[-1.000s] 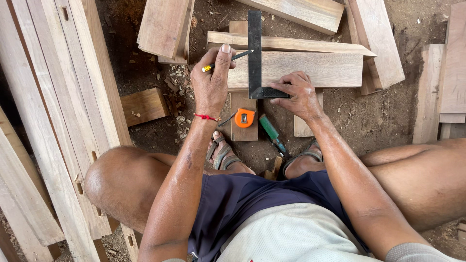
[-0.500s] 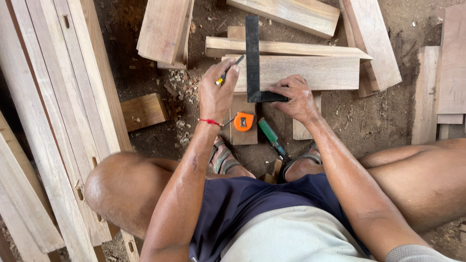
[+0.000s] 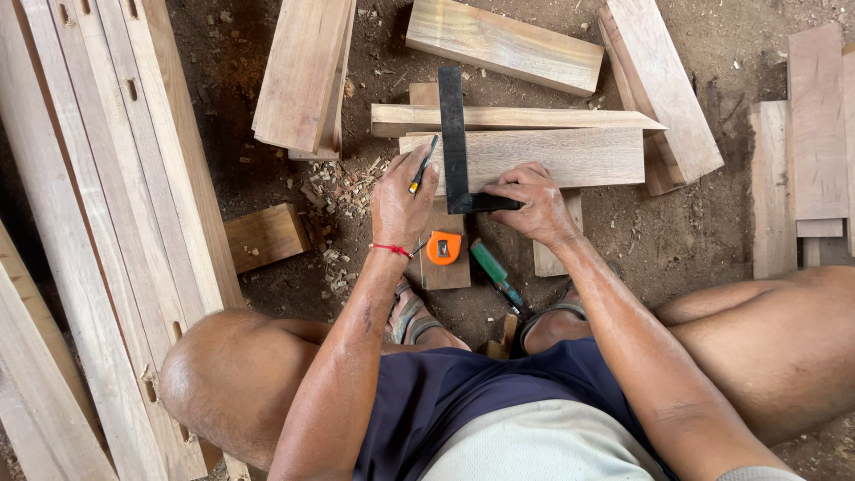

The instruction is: The person marks several wooden pieces using a try square and a pencil while sitting on the floor, occasionally moving the wood pieces to position them for marking.

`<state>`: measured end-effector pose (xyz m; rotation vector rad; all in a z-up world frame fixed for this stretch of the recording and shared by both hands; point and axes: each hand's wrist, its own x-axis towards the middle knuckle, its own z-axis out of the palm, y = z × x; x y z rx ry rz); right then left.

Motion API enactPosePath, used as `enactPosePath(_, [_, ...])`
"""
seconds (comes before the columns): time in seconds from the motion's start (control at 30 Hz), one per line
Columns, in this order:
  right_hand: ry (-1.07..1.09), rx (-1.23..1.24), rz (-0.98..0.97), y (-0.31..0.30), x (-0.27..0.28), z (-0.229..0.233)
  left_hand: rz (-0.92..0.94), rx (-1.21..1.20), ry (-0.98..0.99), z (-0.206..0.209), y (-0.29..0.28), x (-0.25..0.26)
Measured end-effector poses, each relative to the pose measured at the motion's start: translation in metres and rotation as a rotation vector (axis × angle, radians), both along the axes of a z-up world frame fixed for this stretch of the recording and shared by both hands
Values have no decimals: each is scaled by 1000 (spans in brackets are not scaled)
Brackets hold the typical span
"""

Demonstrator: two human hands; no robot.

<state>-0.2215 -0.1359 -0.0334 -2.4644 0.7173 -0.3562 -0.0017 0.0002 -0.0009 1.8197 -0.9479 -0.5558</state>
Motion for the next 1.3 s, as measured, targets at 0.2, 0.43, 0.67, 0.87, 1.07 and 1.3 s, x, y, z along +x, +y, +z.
enactPosePath(0.2, [15, 5, -5, 0, 1, 1, -49, 14, -105, -2, 0, -2])
enactPosePath(0.43, [36, 1, 1, -1, 1, 2, -145, 84, -245, 13, 5, -6])
enactPosePath(0.67, [36, 49, -6, -3, -3, -6, -398, 552, -38, 13, 23, -4])
enactPosePath(0.87, [15, 237, -100, 5, -1, 0, -263, 511, 288, -7, 12, -4])
enactPosePath(1.07, [-197, 250, -81, 9, 37, 52, 20, -36, 545, 25, -3, 7])
enactPosePath(1.3, [168, 88, 136, -14, 57, 70, 211, 54, 599, 33, 6, 32])
